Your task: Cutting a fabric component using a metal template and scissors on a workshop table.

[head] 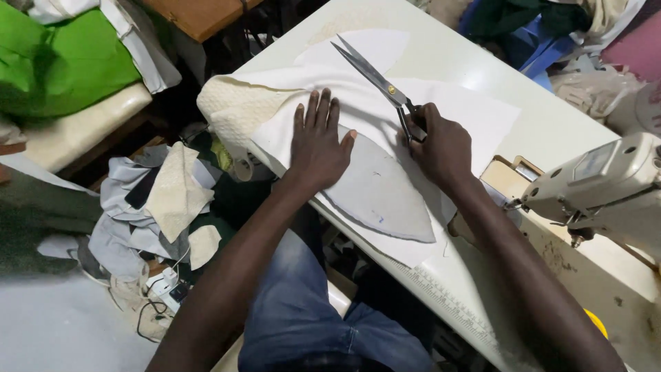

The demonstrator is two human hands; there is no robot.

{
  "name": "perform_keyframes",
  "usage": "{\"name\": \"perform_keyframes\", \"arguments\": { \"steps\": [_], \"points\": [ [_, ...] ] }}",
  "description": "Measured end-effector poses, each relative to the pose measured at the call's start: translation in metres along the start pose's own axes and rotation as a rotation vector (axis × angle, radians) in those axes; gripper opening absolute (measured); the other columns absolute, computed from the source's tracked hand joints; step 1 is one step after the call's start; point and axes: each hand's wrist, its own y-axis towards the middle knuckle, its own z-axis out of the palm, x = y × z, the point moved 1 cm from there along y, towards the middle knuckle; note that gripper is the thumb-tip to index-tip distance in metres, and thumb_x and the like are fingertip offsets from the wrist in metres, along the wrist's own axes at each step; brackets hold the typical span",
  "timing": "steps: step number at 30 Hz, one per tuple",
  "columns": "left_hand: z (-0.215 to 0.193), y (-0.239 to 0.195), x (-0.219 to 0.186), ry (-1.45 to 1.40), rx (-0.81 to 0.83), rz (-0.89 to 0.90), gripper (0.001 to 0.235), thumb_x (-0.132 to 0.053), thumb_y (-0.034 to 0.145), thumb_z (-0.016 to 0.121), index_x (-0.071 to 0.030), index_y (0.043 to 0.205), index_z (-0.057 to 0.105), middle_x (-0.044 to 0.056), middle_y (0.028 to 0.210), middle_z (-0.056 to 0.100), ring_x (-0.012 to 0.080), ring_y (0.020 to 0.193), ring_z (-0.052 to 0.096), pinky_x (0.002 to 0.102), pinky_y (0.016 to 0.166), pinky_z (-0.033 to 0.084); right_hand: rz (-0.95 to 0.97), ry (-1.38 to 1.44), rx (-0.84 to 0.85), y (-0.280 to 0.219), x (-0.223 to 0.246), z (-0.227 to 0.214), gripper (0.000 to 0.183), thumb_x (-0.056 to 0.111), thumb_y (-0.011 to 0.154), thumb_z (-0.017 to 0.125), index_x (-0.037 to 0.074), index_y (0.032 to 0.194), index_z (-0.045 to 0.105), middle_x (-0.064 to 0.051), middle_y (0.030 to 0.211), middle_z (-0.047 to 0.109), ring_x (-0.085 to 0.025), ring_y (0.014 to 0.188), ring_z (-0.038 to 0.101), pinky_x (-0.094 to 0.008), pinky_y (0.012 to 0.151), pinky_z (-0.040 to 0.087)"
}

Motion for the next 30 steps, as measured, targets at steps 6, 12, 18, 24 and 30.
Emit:
{"name": "perform_keyframes", "arguments": {
  "steps": [6,12,18,24,30],
  "points": [
    [0.006,0.021,0.013,0.028,-0.013,0.272,0.070,-0.049,0.110,0.040,0.002,0.158,0.039,0.024,0.167,0.030,0.0386,0.158,0.019,0.055,0.126,0.015,0.125,-0.059,0.082,-0.032,0.022,-0.027,0.040,0.021,0.088,0.076,0.013,0.119,0.052,-0.014,0.108,0.078,-0.045,0.098,0.073,-0.056,0.081,0.056],
    [-0.003,0.040,0.030,-0.015,0.037,0.565,0.067,-0.048,0.110,0.043,-0.002,0.159,0.039,0.022,0.166,0.035,0.0368,0.157,0.025,0.053,0.126,0.018,0.299,-0.048,0.160,-0.038,0.022,-0.045,0.033,0.033,0.092,0.072,0.012,0.116,0.062,-0.014,0.099,0.079,-0.044,0.093,0.074,-0.053,0.076,0.056],
    [-0.013,0.042,0.029,-0.071,0.135,0.684,0.068,-0.055,0.109,0.038,-0.010,0.160,0.036,0.018,0.167,0.035,0.0340,0.158,0.026,0.051,0.128,0.016,0.465,0.186,0.205,-0.067,0.042,-0.084,0.051,0.055,0.091,0.076,0.007,0.105,0.071,-0.015,0.080,0.076,-0.041,0.078,0.075,-0.042,0.074,0.052],
    [-0.022,0.020,0.015,-0.051,0.029,0.605,0.067,-0.049,0.111,0.038,-0.009,0.164,0.031,0.017,0.168,0.034,0.0332,0.158,0.026,0.050,0.129,0.017,0.614,0.611,0.111,-0.145,0.059,-0.095,0.039,0.037,0.077,0.092,0.004,0.087,0.074,-0.015,0.066,0.073,-0.023,0.056,0.068,-0.029,0.055,0.050],
    [-0.019,-0.058,0.001,-0.219,-0.191,0.393,0.059,-0.031,0.111,0.046,-0.003,0.162,0.032,0.011,0.171,0.030,0.0288,0.160,0.022,0.048,0.131,0.018,0.684,0.789,0.318,-0.219,0.088,-0.103,0.050,0.041,0.096,0.064,0.003,0.064,0.066,-0.009,0.059,0.065,-0.017,0.057,0.052,-0.031,0.058,0.038]
  ]
}}
